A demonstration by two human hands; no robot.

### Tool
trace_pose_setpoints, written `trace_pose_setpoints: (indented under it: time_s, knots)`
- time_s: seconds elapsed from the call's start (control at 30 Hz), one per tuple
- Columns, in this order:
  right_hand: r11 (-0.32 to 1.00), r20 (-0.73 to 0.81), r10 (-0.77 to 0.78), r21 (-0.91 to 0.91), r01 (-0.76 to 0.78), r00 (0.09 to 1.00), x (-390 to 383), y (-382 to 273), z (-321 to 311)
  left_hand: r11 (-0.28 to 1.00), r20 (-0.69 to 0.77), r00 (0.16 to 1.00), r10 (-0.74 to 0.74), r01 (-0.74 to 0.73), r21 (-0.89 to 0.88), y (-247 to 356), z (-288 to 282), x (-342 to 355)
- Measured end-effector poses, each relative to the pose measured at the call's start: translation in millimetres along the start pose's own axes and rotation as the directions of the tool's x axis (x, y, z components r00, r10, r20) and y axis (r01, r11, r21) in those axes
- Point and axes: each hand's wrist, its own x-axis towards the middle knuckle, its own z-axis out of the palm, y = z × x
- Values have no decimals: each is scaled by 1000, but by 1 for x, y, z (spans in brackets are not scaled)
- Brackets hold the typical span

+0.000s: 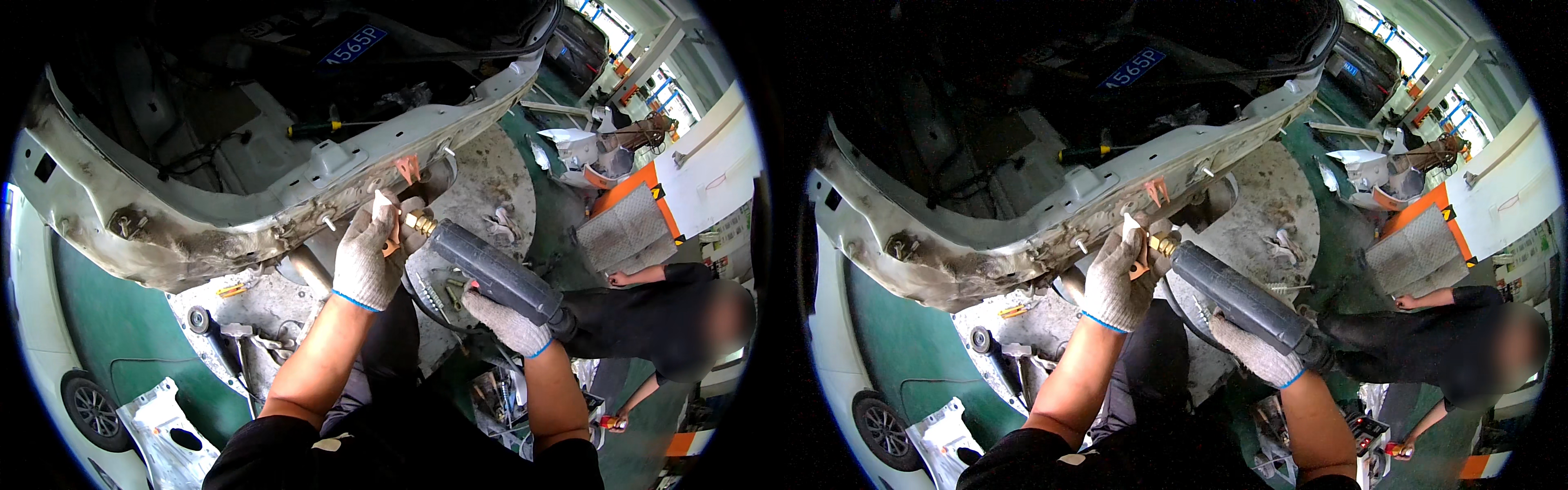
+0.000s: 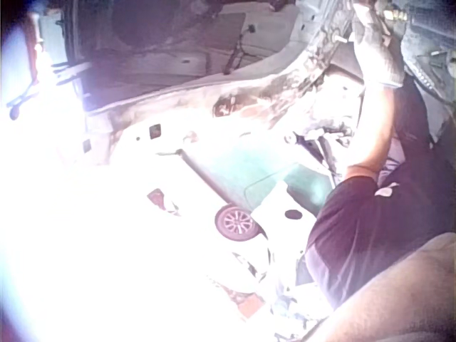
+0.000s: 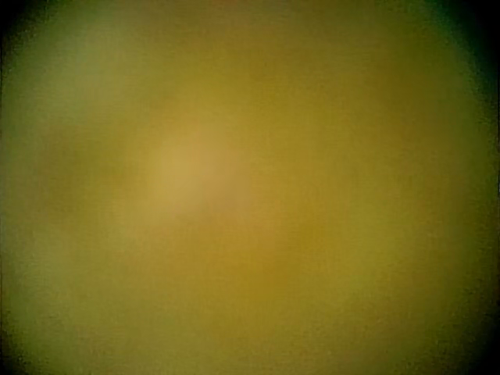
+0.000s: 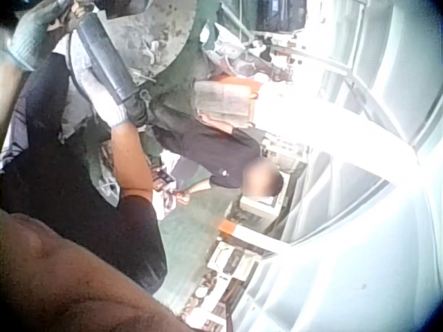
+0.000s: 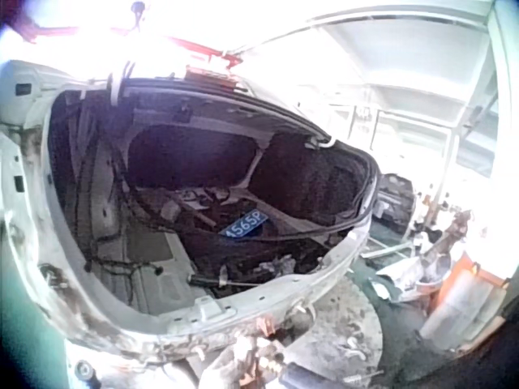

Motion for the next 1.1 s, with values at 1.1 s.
trace_pose_setpoints:
  time_s: [1.1]
  knots:
    - [999, -92, 38, 10, -37, 995, 27, 1, 8, 967, -84, 993, -80, 57, -248, -6, 16, 32]
